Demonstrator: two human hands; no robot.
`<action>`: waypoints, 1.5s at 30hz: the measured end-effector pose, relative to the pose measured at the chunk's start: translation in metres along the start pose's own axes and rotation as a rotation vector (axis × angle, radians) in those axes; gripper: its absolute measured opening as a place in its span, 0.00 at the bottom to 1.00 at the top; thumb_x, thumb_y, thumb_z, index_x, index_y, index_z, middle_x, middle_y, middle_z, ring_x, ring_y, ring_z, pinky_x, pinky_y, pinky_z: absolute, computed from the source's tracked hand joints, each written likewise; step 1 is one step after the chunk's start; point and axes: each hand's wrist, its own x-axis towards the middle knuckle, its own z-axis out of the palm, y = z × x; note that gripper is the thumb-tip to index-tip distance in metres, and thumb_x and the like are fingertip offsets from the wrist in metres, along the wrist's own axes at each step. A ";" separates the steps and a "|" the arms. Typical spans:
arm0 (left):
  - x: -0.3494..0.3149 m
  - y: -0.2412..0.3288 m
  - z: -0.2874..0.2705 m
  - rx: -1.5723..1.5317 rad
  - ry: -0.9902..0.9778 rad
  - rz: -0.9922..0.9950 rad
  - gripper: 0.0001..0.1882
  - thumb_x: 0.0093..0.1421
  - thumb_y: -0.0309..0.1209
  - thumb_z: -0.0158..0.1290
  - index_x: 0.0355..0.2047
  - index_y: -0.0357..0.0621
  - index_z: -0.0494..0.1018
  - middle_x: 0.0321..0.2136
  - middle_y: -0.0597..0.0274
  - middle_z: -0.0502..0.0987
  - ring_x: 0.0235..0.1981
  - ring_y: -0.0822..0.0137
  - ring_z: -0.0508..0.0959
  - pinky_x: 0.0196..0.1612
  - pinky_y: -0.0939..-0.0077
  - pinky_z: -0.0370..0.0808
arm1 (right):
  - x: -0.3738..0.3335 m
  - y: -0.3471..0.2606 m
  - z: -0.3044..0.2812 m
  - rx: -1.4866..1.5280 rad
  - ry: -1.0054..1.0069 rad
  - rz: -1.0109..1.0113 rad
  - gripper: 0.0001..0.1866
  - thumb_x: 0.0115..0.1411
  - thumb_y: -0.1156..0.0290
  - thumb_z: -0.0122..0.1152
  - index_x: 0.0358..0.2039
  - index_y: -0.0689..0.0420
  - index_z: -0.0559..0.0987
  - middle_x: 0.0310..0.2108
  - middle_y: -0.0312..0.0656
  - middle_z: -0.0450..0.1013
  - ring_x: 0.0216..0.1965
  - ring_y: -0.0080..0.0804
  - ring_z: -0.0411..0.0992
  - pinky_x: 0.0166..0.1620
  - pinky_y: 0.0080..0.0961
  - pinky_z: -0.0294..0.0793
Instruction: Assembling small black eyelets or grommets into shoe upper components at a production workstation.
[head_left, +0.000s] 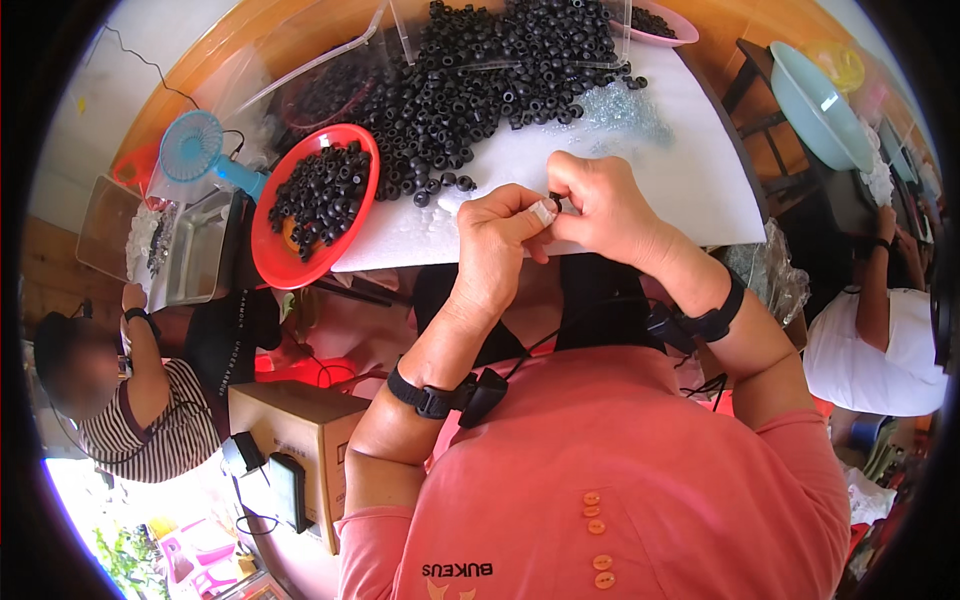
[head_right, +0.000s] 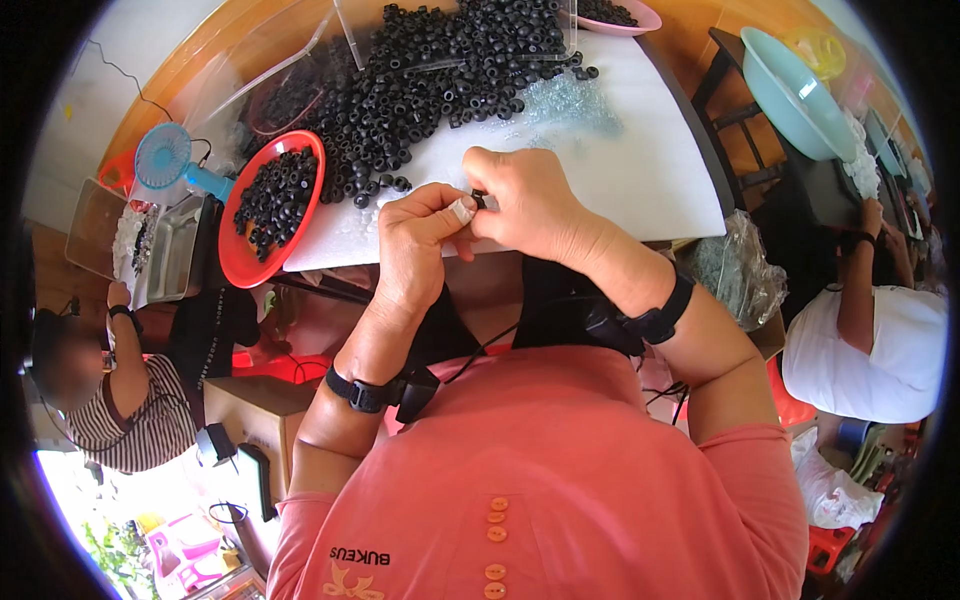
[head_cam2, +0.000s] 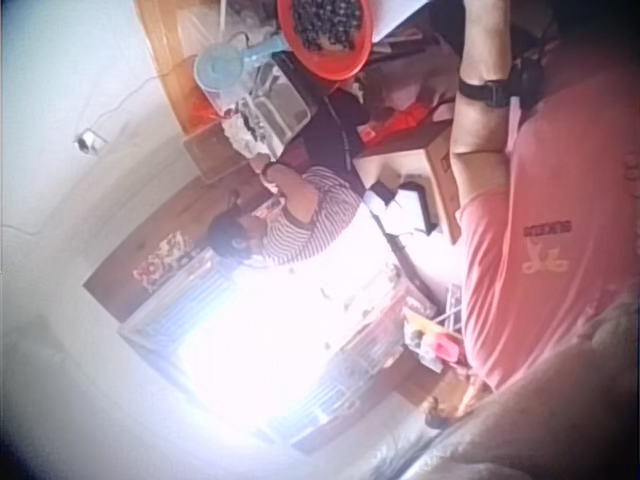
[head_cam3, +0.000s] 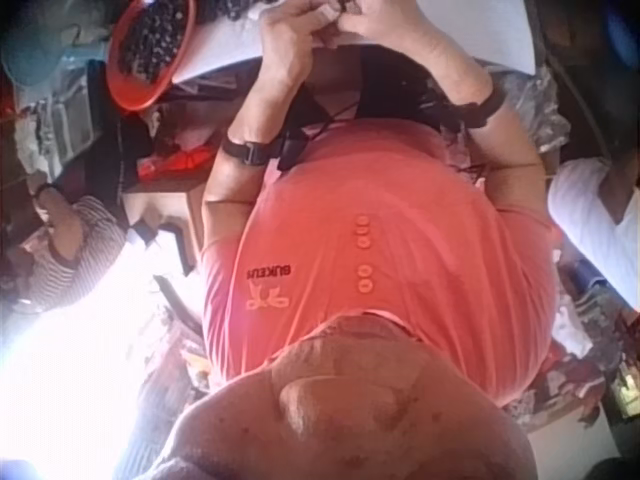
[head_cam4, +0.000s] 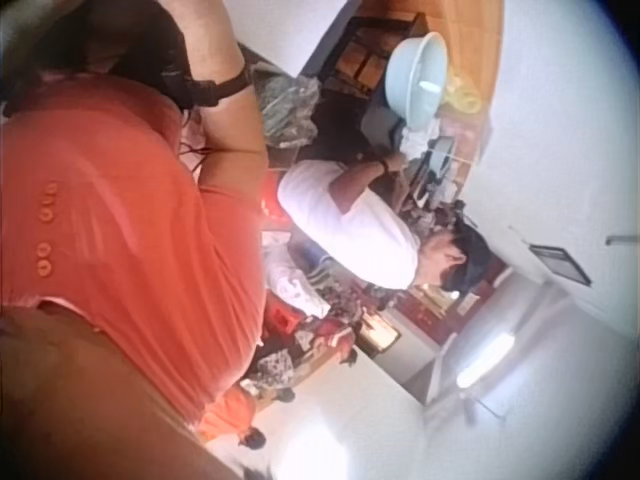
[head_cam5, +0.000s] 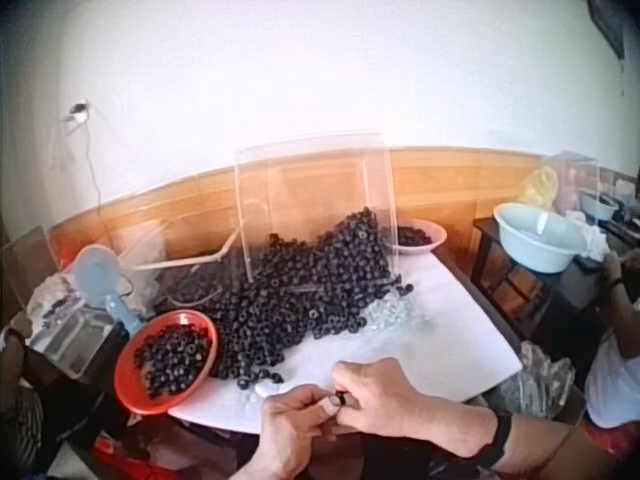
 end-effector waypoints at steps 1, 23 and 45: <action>0.000 0.000 -0.001 0.006 -0.007 -0.002 0.07 0.61 0.26 0.55 0.30 0.31 0.77 0.22 0.59 0.77 0.19 0.72 0.73 0.22 0.80 0.70 | -0.002 -0.003 0.005 -0.107 0.136 -0.121 0.17 0.42 0.73 0.68 0.23 0.58 0.65 0.17 0.44 0.68 0.17 0.44 0.67 0.21 0.33 0.63; 0.009 0.080 -0.102 0.398 0.588 0.330 0.07 0.54 0.25 0.59 0.31 0.31 0.80 0.21 0.61 0.78 0.20 0.76 0.74 0.22 0.80 0.71 | -0.030 0.004 0.019 0.473 0.273 0.161 0.12 0.52 0.76 0.69 0.31 0.61 0.73 0.18 0.30 0.67 0.19 0.13 0.59 0.24 0.16 0.60; 0.052 -0.003 -0.041 1.614 0.106 0.649 0.34 0.61 0.48 0.51 0.63 0.44 0.63 0.63 0.41 0.61 0.66 0.43 0.57 0.65 0.48 0.53 | -0.049 -0.004 0.024 0.276 0.316 -0.003 0.09 0.50 0.80 0.67 0.27 0.58 0.73 0.23 0.37 0.69 0.22 0.28 0.68 0.26 0.24 0.67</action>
